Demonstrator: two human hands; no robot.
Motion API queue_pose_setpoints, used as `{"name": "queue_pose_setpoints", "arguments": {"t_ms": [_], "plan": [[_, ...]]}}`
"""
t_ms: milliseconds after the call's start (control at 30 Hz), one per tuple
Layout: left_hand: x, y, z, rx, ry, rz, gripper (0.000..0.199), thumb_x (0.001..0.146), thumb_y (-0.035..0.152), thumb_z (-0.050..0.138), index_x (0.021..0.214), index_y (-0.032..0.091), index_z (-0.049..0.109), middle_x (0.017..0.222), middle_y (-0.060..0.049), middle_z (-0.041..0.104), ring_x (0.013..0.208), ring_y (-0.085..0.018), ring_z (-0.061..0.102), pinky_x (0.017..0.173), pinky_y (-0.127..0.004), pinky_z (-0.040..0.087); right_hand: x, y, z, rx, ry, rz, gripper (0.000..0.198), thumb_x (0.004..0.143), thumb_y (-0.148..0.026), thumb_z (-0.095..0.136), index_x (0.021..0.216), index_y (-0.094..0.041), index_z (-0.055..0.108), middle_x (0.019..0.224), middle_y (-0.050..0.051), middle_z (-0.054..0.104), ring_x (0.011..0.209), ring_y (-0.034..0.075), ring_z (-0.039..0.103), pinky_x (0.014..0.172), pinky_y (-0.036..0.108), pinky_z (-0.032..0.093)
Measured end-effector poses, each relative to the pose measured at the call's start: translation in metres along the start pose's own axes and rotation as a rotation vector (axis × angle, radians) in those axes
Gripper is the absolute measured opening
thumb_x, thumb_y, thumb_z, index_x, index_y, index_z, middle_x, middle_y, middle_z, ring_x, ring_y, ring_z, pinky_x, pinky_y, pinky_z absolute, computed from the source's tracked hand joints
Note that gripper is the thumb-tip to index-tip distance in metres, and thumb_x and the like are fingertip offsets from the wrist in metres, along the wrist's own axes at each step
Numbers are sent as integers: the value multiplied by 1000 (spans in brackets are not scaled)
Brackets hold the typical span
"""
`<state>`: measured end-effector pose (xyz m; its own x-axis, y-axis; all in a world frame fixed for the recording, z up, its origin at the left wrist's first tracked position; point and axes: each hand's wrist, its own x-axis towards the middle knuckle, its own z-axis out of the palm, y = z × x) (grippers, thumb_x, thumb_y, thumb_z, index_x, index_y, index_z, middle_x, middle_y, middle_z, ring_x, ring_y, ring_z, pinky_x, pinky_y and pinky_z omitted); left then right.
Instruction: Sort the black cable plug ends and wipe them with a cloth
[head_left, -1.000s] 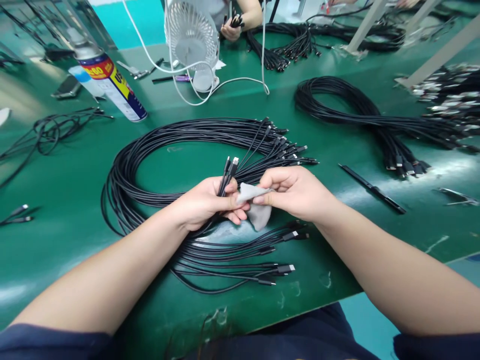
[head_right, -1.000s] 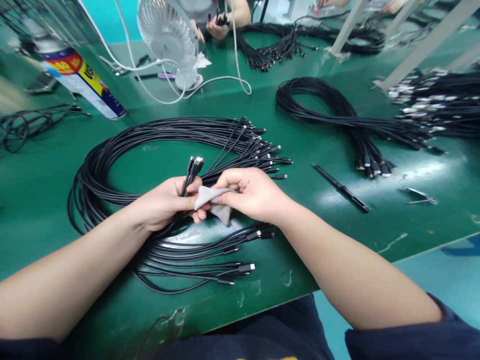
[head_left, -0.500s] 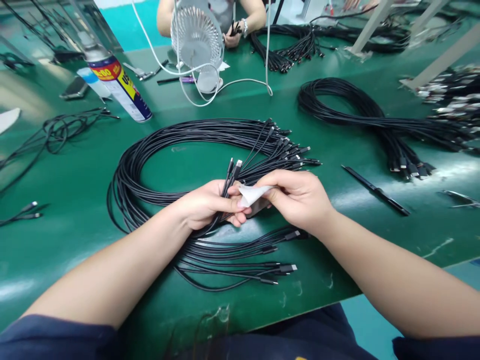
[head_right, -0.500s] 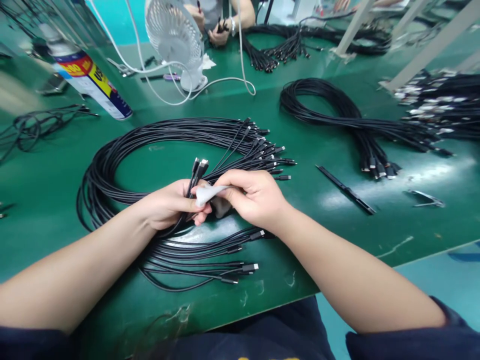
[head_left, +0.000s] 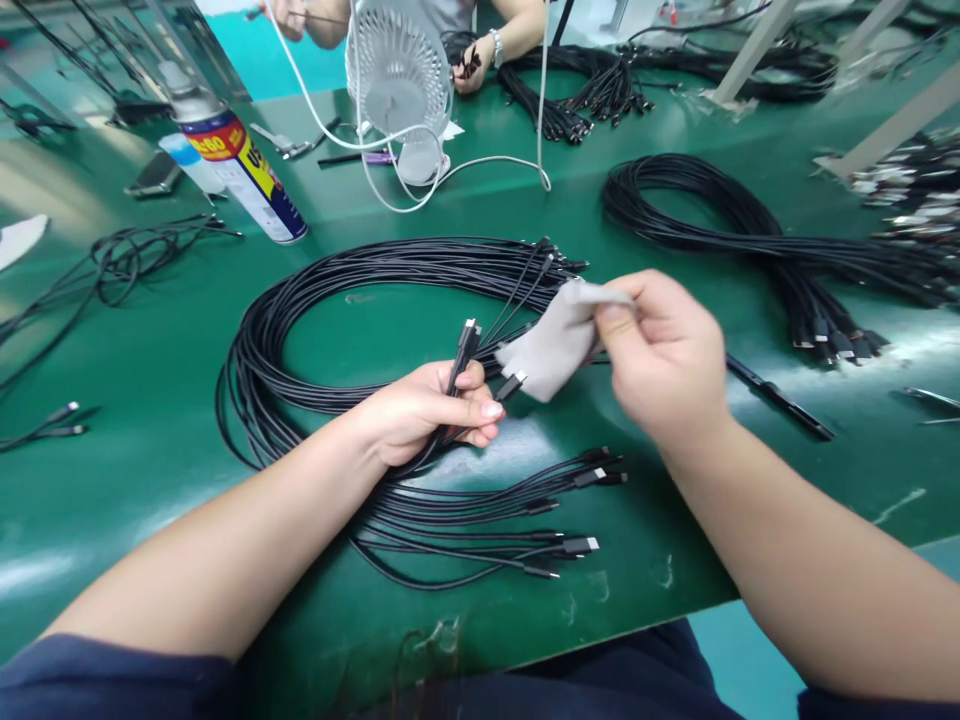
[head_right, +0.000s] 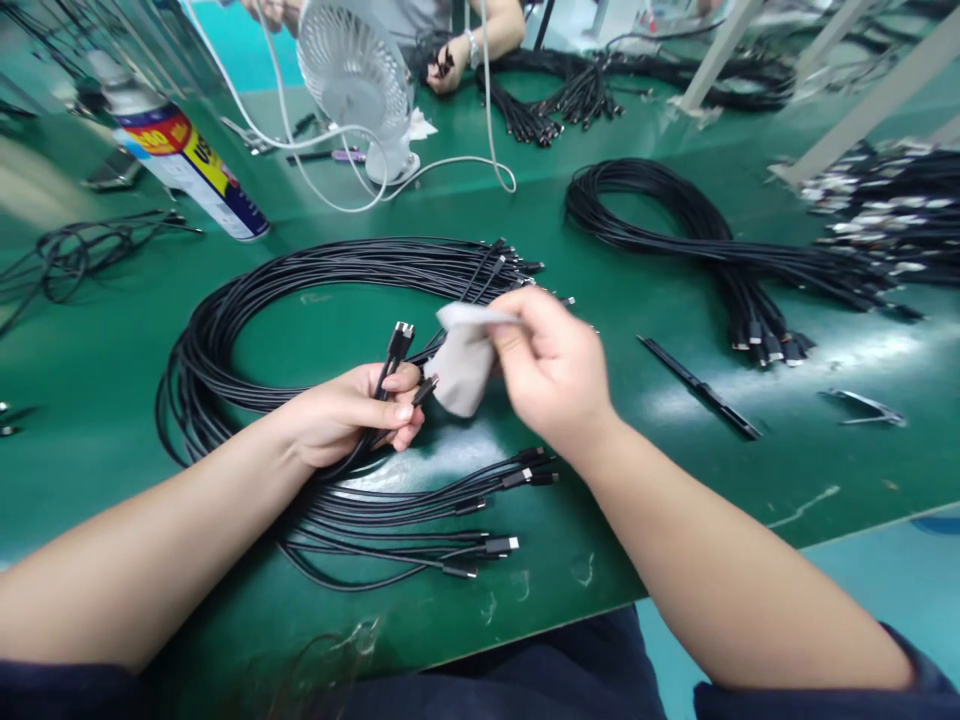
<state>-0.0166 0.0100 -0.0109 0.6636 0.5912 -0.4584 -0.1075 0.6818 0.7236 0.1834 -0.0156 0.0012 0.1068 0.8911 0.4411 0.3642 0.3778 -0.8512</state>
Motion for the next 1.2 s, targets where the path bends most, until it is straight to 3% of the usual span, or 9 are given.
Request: {"name": "queue_pose_setpoints", "arguments": {"t_ms": [133, 233, 400, 500, 633, 767, 867, 1033, 1200], "plan": [[1, -2, 0, 31, 40, 55, 51, 57, 11, 85, 65, 18, 35, 50, 5, 58, 50, -10, 62, 50, -17, 47, 10, 17, -11, 296, 76, 182, 16, 87, -34, 62, 76, -23, 57, 61, -3, 59, 53, 13, 57, 52, 28, 47], [2, -2, 0, 22, 56, 59, 52, 57, 12, 85, 65, 19, 34, 50, 5, 58, 50, -9, 61, 51, -17, 46, 10, 22, -12, 364, 34, 200, 14, 86, -30, 64, 76, -21, 59, 57, -3, 57, 48, 12, 55, 48, 27, 46], [2, -2, 0, 29, 59, 53, 49, 57, 12, 83, 64, 18, 36, 49, 6, 57, 49, -10, 60, 51, -17, 47, -5, 12, 1, 225, -335, 103, 10, 89, -27, 61, 91, -19, 66, 71, 1, 66, 62, 15, 63, 60, 29, 52], [2, -4, 0, 52, 45, 49, 45, 57, 11, 82, 64, 17, 38, 51, 4, 59, 50, -10, 60, 52, -18, 48, -9, 6, 9, 90, -460, 83, 18, 90, -30, 57, 79, -17, 64, 68, 1, 66, 59, 13, 60, 56, 26, 48], [3, -6, -1, 48, 60, 32, 47, 57, 12, 84, 64, 18, 37, 51, 3, 57, 50, -10, 60, 52, -18, 48, -4, 3, 8, -106, -400, 24, 29, 90, -29, 51, 64, -18, 53, 55, -2, 55, 52, 11, 50, 51, 24, 39], [3, -6, -1, 16, 78, 11, 50, 56, 16, 86, 66, 19, 37, 50, 5, 54, 51, -9, 59, 52, -18, 49, 3, 9, -1, -162, -321, 25, 27, 91, -30, 50, 68, -18, 54, 57, -2, 55, 55, 11, 51, 54, 24, 39], [3, -6, 0, 8, 81, 0, 50, 57, 15, 85, 66, 19, 36, 52, 5, 54, 51, -9, 59, 52, -19, 50, 2, 12, -4, -83, -293, 68, 25, 92, -36, 51, 78, -18, 61, 67, 0, 61, 63, 13, 56, 60, 26, 44], [2, -4, 2, 28, 90, 29, 45, 53, 14, 86, 67, 16, 43, 56, 3, 58, 49, -9, 58, 50, -19, 49, -6, 9, 5, 77, -518, 68, 30, 93, -43, 51, 91, -18, 68, 85, 4, 71, 79, 16, 65, 74, 29, 50], [4, -7, 3, 42, 128, 35, 45, 51, 10, 85, 68, 16, 43, 58, 4, 60, 49, -8, 59, 51, -19, 48, -10, 6, 17, 69, -513, 160, 16, 85, -29, 61, 82, -17, 70, 79, 2, 72, 72, 15, 65, 66, 26, 48]]}}
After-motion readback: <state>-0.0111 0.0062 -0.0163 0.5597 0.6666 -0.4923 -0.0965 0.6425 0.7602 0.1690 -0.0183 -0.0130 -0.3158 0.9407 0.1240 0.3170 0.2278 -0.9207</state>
